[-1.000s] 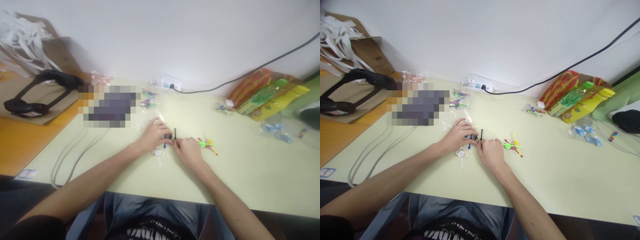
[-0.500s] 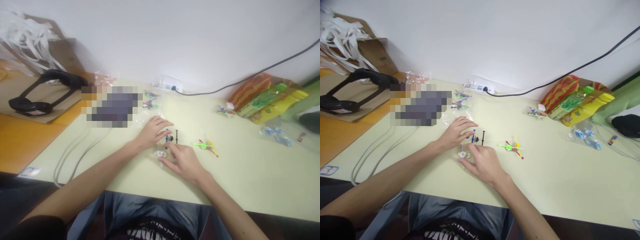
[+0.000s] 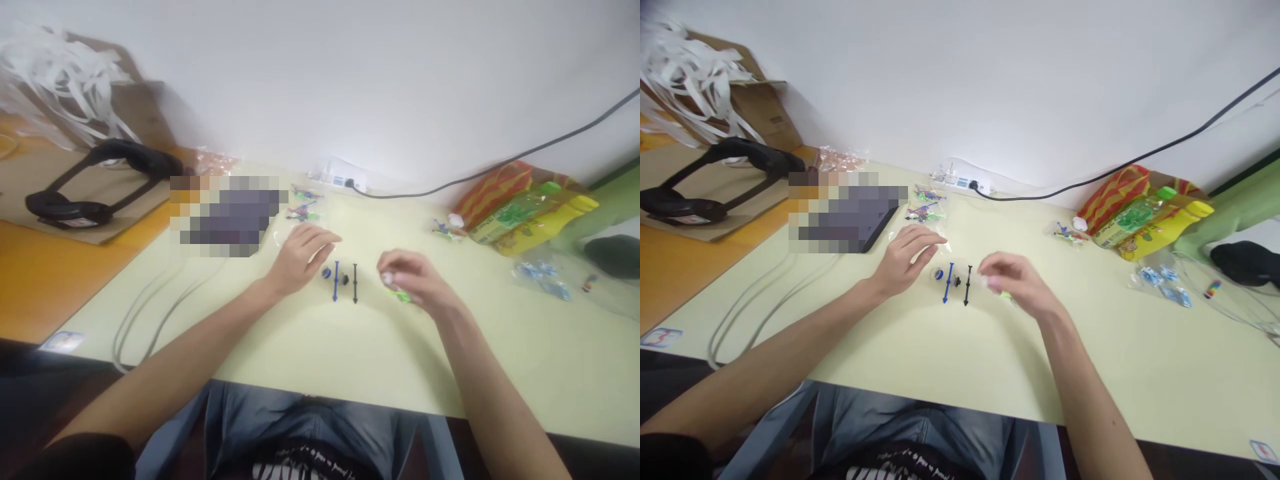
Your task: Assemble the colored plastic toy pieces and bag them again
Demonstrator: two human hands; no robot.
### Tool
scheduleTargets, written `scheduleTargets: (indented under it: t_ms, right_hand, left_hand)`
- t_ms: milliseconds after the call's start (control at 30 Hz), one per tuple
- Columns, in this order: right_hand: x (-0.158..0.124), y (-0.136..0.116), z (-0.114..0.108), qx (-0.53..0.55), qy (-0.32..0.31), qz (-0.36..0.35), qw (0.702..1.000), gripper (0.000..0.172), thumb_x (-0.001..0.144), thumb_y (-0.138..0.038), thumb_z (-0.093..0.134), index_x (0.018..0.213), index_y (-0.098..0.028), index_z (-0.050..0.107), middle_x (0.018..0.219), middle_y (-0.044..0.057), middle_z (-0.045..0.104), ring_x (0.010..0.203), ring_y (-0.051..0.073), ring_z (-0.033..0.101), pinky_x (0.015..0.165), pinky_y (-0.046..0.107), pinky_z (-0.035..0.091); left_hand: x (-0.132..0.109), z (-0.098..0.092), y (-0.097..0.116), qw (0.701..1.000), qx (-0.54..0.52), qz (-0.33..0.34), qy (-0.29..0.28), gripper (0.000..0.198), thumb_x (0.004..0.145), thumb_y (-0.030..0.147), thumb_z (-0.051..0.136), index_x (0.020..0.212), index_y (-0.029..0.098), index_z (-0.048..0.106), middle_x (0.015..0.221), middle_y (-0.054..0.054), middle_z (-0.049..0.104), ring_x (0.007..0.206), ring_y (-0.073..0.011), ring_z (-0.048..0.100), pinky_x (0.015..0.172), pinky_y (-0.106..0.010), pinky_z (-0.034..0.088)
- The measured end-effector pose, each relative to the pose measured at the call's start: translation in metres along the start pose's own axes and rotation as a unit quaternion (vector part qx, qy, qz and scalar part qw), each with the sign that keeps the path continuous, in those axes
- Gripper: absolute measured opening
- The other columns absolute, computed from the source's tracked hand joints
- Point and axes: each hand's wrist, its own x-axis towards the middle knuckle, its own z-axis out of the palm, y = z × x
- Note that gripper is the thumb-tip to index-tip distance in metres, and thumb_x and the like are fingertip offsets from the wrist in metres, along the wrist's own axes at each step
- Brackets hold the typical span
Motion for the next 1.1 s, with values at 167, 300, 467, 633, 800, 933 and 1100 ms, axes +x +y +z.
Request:
scheduleTargets:
  t_ms: [167, 300, 467, 633, 800, 933, 1100]
  right_hand:
    - [0.008, 0.020, -0.042, 0.117, 0.170, -0.072, 0.976, 0.033, 0.083, -0.062, 0.059, 0.084, -0.029, 0.060, 0.104, 0.005, 0.063, 0.068, 0.017, 0.047, 0.056, 0.031, 0.038]
    - [0.001, 0.035, -0.040, 0.153, 0.201, -0.035, 0.967, 0.030, 0.085, -0.058, 0.055, 0.085, -0.029, 0.058, 0.099, 0.003, 0.063, 0.058, 0.015, 0.038, 0.053, 0.031, 0.036]
    - [0.000, 0.034, -0.027, 0.195, 0.190, -0.002, 0.962, 0.031, 0.086, -0.057, 0.060, 0.081, -0.026, 0.059, 0.077, 0.000, 0.056, 0.051, 0.012, 0.035, 0.051, 0.029, 0.035]
    - [0.004, 0.031, -0.007, 0.196, 0.092, 0.090, 0.972, 0.026, 0.084, -0.046, 0.071, 0.083, -0.021, 0.065, 0.066, -0.001, 0.056, 0.047, 0.009, 0.041, 0.046, 0.025, 0.032]
    - [0.004, 0.029, 0.012, 0.181, 0.018, 0.127, 0.975, 0.033, 0.086, -0.050, 0.073, 0.088, -0.017, 0.070, 0.075, 0.003, 0.063, 0.050, 0.009, 0.048, 0.046, 0.024, 0.035]
    - [0.004, 0.031, 0.020, 0.181, 0.004, 0.108, 0.977, 0.034, 0.086, -0.050, 0.075, 0.088, -0.016, 0.071, 0.078, 0.004, 0.065, 0.054, 0.009, 0.051, 0.050, 0.024, 0.039]
    - [0.005, 0.034, 0.030, 0.209, 0.011, 0.106, 0.972, 0.038, 0.083, -0.052, 0.078, 0.095, -0.017, 0.067, 0.075, 0.002, 0.065, 0.053, 0.009, 0.053, 0.050, 0.023, 0.041]
  left_hand:
    - [-0.001, 0.005, 0.000, 0.992, -0.009, 0.010, -0.125, 0.026, 0.103, 0.029, 0.053, 0.124, 0.020, 0.066, 0.115, -0.010, 0.072, 0.109, -0.0233, 0.063, 0.099, -0.042, 0.048]
    - [-0.001, 0.007, -0.001, 0.981, -0.013, 0.014, -0.192, 0.029, 0.101, 0.035, 0.058, 0.125, 0.021, 0.065, 0.116, -0.010, 0.071, 0.109, -0.0241, 0.064, 0.101, -0.042, 0.048]
    - [0.000, 0.004, -0.001, 0.990, -0.022, 0.015, -0.140, 0.029, 0.101, 0.028, 0.056, 0.128, 0.022, 0.063, 0.119, -0.010, 0.071, 0.112, -0.0240, 0.063, 0.102, -0.044, 0.047]
    - [-0.001, 0.009, 0.012, 0.991, -0.076, 0.023, -0.109, 0.031, 0.102, 0.026, 0.056, 0.132, 0.023, 0.061, 0.118, -0.010, 0.072, 0.110, -0.0230, 0.063, 0.100, -0.044, 0.049]
    - [-0.003, 0.018, 0.026, 0.979, -0.146, 0.031, -0.142, 0.035, 0.099, 0.033, 0.060, 0.132, 0.021, 0.061, 0.116, -0.011, 0.072, 0.105, -0.0236, 0.064, 0.096, -0.043, 0.051]
    - [-0.005, 0.022, 0.028, 0.978, -0.159, 0.031, -0.131, 0.037, 0.097, 0.031, 0.064, 0.133, 0.020, 0.060, 0.112, -0.011, 0.071, 0.102, -0.0230, 0.064, 0.093, -0.042, 0.052]
    - [-0.006, 0.023, 0.026, 0.983, -0.151, 0.039, -0.094, 0.029, 0.096, 0.030, 0.066, 0.123, 0.021, 0.066, 0.105, -0.010, 0.071, 0.096, -0.0216, 0.063, 0.090, -0.040, 0.053]
